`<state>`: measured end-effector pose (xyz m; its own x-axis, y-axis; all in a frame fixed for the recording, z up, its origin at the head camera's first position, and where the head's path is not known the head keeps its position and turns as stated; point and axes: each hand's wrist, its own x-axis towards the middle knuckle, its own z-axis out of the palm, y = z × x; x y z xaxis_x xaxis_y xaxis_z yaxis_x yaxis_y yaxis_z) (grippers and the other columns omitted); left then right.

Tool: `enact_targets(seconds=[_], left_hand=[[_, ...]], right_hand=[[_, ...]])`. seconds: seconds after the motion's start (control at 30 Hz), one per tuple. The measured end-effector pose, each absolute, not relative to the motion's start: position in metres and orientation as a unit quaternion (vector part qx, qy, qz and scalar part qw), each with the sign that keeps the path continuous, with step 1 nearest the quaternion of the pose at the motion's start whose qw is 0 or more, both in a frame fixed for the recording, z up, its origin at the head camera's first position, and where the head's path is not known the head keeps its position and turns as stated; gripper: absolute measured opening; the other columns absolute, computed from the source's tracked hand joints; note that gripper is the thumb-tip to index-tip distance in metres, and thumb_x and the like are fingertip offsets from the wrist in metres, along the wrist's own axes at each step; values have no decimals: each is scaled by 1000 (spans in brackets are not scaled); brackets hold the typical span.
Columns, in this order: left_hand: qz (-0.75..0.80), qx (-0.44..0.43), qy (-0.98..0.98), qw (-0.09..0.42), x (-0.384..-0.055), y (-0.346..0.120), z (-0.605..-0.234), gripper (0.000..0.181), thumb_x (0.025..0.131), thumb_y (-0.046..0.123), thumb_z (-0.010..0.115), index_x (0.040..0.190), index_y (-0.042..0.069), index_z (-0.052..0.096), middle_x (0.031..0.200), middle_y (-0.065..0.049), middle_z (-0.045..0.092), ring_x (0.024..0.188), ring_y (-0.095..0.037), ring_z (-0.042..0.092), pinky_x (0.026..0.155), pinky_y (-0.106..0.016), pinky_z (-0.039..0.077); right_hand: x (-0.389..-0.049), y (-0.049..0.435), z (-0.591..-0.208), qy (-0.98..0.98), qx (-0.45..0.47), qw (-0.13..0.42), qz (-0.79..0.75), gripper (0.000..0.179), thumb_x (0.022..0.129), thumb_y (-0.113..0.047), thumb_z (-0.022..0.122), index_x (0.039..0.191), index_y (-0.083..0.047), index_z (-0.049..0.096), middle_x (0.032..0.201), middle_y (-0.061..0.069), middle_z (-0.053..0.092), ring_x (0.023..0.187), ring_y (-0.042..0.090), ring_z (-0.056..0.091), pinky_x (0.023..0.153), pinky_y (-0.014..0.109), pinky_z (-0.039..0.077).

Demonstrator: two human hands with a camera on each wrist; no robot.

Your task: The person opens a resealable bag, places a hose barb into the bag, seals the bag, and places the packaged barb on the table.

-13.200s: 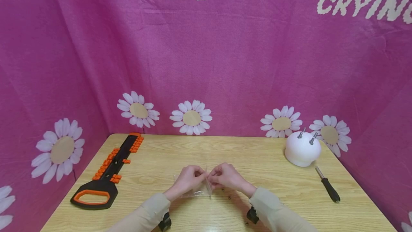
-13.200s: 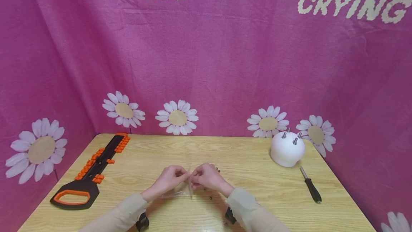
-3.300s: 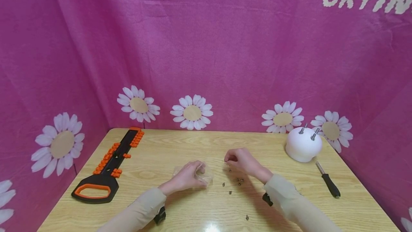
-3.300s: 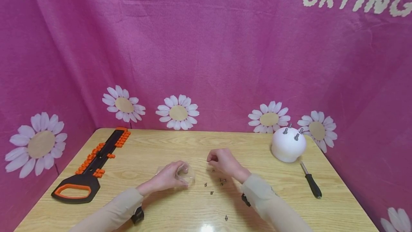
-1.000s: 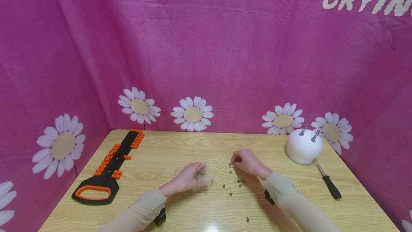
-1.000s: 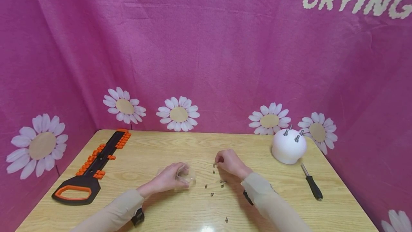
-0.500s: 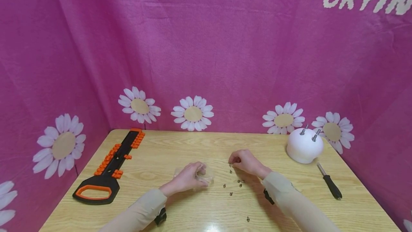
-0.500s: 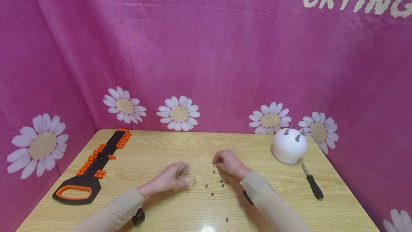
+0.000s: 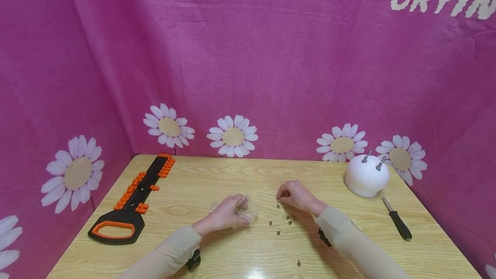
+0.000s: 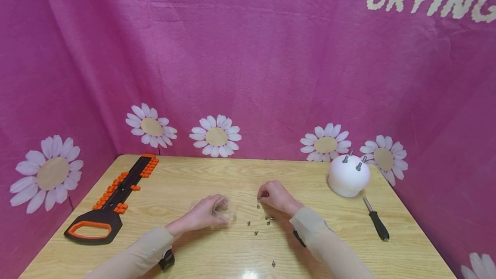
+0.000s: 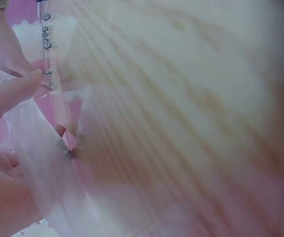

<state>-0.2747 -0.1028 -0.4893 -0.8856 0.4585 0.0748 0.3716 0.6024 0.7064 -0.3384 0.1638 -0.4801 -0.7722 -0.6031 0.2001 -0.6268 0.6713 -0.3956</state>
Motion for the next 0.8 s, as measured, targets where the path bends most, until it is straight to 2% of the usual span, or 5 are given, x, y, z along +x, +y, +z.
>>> enact_targets(seconds=[0.27,0.8], left_hand=[[384,224,893,66,-275,-102,-489,53,78,17,85,120,-3,59,109,-15,70,106,-28,60,95,-45,50],[382,238,891,55,-275,-103,-490,53,77,16,84,119,-4,59,107,-14,70,104,-28,62,94,-42,52]], right_hand=[[-336,165,-479,-909,343,25,236,9,83,0,73,80,-8,72,74,0,70,68,0,54,62,16,47],[-330,161,-470,-913,322,19,250,7,88,-7,70,82,-10,66,74,-3,65,65,-1,50,59,16,45]])
